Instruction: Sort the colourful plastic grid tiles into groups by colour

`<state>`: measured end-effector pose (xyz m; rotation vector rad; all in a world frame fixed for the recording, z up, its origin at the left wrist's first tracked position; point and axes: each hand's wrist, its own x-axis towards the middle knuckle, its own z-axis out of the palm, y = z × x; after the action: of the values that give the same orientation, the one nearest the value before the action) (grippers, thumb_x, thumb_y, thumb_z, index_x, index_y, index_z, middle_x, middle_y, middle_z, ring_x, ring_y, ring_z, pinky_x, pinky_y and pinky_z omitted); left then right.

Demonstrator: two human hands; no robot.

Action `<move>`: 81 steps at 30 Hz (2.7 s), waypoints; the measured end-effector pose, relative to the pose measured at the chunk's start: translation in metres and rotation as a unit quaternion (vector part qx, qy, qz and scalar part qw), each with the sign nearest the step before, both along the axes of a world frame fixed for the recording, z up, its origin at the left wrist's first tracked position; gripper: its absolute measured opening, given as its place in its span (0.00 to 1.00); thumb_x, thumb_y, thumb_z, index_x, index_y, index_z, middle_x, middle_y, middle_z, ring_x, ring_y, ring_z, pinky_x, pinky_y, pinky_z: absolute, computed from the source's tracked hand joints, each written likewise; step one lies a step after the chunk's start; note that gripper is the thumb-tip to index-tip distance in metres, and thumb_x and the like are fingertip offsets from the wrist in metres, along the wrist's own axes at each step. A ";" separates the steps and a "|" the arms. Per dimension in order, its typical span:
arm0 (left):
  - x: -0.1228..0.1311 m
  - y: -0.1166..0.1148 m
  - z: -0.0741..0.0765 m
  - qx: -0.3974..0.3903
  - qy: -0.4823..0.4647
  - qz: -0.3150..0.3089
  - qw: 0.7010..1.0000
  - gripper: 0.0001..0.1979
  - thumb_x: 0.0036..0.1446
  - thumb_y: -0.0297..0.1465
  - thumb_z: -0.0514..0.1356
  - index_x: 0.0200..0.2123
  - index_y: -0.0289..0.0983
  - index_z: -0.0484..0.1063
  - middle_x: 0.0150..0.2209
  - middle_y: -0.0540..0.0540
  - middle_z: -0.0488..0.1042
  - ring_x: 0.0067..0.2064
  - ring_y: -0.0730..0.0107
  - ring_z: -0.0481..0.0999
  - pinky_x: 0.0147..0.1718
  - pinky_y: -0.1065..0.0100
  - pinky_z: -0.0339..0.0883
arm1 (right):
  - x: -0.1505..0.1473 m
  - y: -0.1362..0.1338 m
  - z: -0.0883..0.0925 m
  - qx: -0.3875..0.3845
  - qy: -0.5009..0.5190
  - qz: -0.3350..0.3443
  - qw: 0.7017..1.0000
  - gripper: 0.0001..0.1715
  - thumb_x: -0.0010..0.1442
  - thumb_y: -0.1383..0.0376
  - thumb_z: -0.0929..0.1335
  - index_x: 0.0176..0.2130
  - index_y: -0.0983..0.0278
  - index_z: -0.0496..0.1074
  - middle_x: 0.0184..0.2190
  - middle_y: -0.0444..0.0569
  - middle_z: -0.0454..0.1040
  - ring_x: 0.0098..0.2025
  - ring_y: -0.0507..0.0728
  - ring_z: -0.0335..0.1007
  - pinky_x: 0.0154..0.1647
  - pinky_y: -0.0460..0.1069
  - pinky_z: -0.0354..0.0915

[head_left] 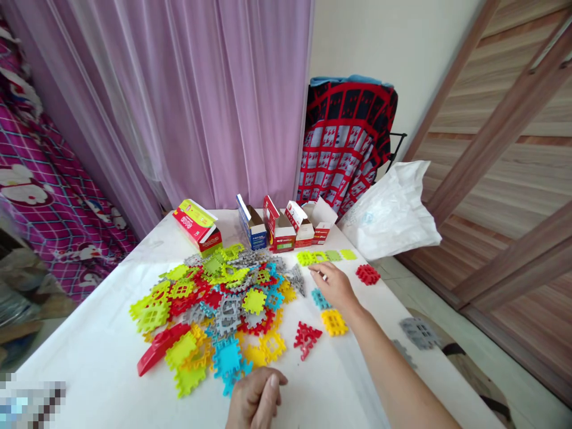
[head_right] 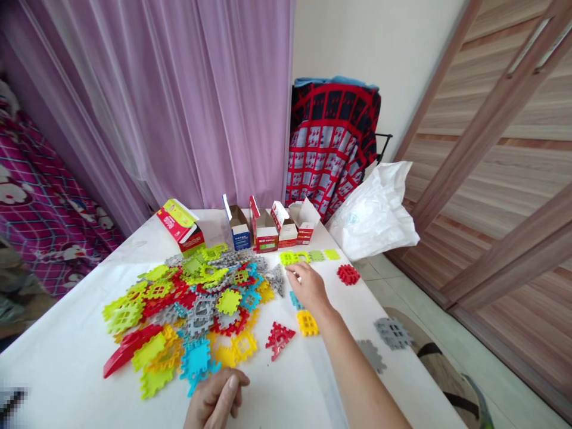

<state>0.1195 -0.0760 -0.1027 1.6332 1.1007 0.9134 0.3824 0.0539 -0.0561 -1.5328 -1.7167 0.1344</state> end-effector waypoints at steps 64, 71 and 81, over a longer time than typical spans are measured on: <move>-0.018 0.001 -0.003 -0.065 -0.074 0.042 0.994 0.26 0.50 0.45 0.59 0.49 0.36 0.73 0.27 0.52 0.73 0.21 0.76 0.69 0.24 0.71 0.64 | -0.111 -0.159 -0.057 -0.115 0.383 0.119 0.909 0.21 0.57 0.56 0.68 0.47 0.64 0.70 0.35 0.51 0.79 0.36 0.57 0.76 0.38 0.50 0.72; -0.022 0.000 0.010 -0.108 -0.055 0.041 0.992 0.30 0.52 0.46 0.56 0.53 0.33 0.69 0.16 0.56 0.68 0.18 0.75 0.65 0.20 0.73 0.57 | -0.109 -0.166 -0.057 -0.105 0.284 0.089 0.949 0.12 0.56 0.58 0.69 0.39 0.62 0.73 0.34 0.50 0.80 0.34 0.56 0.76 0.34 0.47 0.71; -0.019 0.002 0.003 -0.112 -0.111 0.013 0.987 0.29 0.49 0.46 0.60 0.52 0.36 0.68 0.18 0.59 0.65 0.18 0.77 0.66 0.21 0.73 0.57 | -0.108 -0.167 -0.052 -0.091 0.216 0.096 0.967 0.25 0.53 0.65 0.68 0.52 0.61 0.69 0.33 0.45 0.78 0.30 0.52 0.74 0.32 0.45 0.70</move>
<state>0.1007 -0.0739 -0.0999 1.3046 1.0314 0.9273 0.2744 -0.1128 -0.1084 -1.3373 -1.5227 0.6910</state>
